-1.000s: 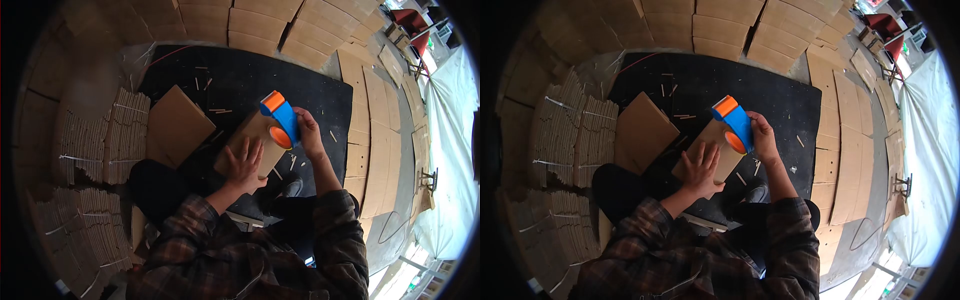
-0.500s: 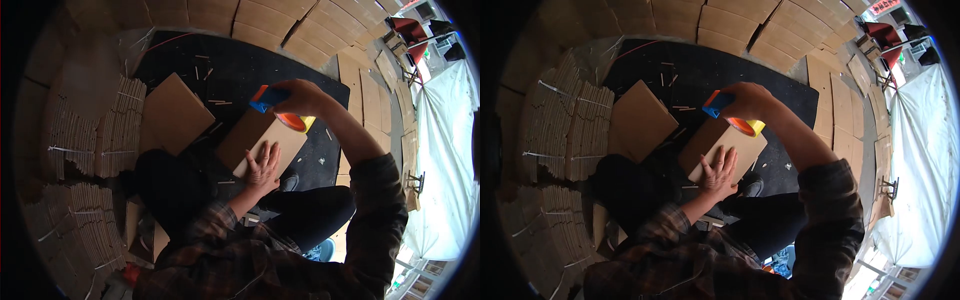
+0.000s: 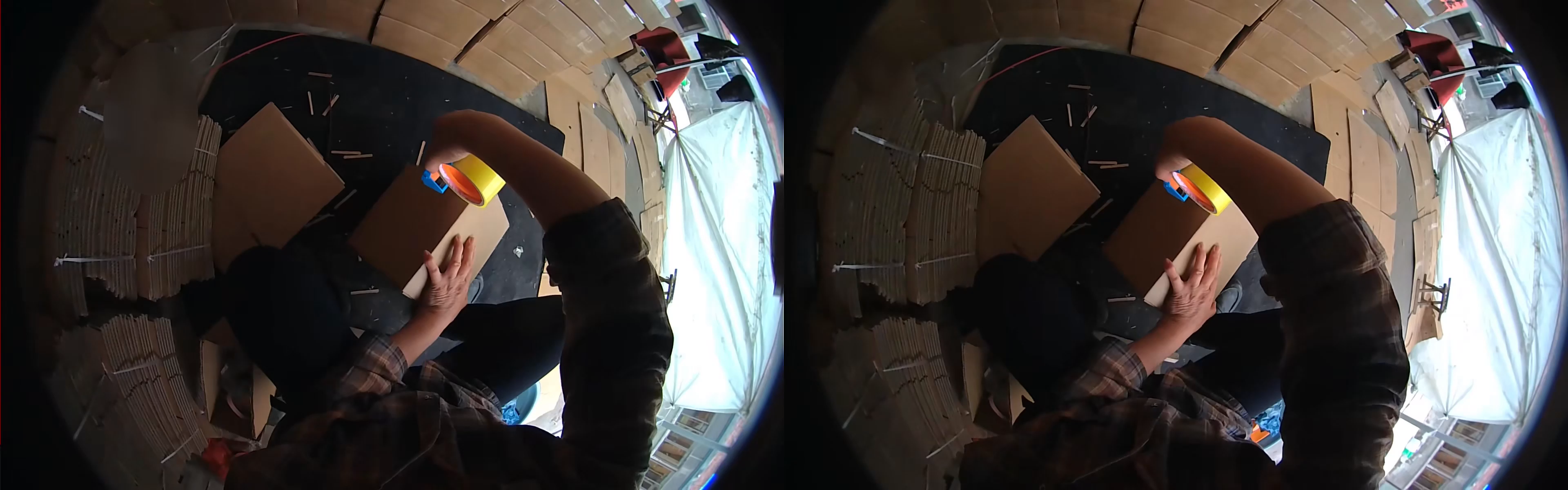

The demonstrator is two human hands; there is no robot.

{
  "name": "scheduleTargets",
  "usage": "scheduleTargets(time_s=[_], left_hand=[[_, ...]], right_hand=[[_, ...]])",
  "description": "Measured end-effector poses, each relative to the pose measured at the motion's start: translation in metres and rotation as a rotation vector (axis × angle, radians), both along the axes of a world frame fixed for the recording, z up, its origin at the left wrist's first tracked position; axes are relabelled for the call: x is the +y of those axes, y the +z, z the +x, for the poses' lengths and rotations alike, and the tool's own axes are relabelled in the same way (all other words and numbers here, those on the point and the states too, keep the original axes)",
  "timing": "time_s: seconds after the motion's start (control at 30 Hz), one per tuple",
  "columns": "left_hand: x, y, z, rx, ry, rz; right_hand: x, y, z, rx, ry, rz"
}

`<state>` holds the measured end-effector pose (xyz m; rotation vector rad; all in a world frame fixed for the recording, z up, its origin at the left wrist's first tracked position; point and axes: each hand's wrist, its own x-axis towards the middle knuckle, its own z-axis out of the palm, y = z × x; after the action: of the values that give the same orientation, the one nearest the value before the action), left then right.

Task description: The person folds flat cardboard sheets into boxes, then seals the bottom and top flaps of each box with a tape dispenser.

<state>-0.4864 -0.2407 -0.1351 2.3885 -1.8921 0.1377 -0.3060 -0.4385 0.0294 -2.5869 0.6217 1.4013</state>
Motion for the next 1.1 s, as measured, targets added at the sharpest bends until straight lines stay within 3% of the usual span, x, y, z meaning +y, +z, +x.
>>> scheduleTargets(time_s=[0.1, 0.17, 0.23, 0.37, 0.43, 0.5, 0.57, 0.63, 0.7, 0.83, 1.1], left_hand=[[-0.001, 0.002, 0.002, -0.005, 0.005, 0.0], [0.002, 0.002, 0.0, 0.005, -0.025, -0.001], [0.002, -0.005, -0.003, -0.008, -0.042, -0.04], [0.004, -0.004, -0.001, 0.018, -0.022, -0.004], [0.0, -0.001, 0.006, 0.083, -0.048, 0.011], [0.0, 0.005, 0.016, 0.099, -0.057, 0.068], [0.0, 0.015, 0.035, 0.222, -0.075, 0.104], [-0.001, 0.022, 0.057, 0.316, -0.099, 0.144], [-0.003, 0.024, 0.079, 0.345, -0.096, 0.177], [-0.002, 0.025, 0.122, 0.416, -0.061, 0.149], [-0.005, 0.021, 0.124, 0.354, -0.071, 0.133]], right_hand=[[0.002, -0.003, 0.002, 0.004, -0.053, -0.012], [-0.005, -0.04, -0.019, 0.127, 0.119, 0.037], [-0.006, -0.039, -0.021, 0.14, 0.117, -0.004], [-0.014, -0.041, -0.026, 0.181, -0.054, 0.174], [-0.009, -0.048, -0.027, 0.069, 0.017, -0.005], [-0.016, -0.033, -0.029, 0.084, 0.039, 0.026], [-0.014, -0.001, -0.029, 0.017, 0.044, 0.111], [-0.016, 0.0, -0.04, -0.048, 0.031, 0.094], [-0.014, -0.002, -0.048, -0.246, -0.133, -0.024], [-0.014, -0.011, -0.065, -0.44, -0.064, 0.006], [0.01, -0.009, -0.23, -0.833, -0.231, -0.047]])
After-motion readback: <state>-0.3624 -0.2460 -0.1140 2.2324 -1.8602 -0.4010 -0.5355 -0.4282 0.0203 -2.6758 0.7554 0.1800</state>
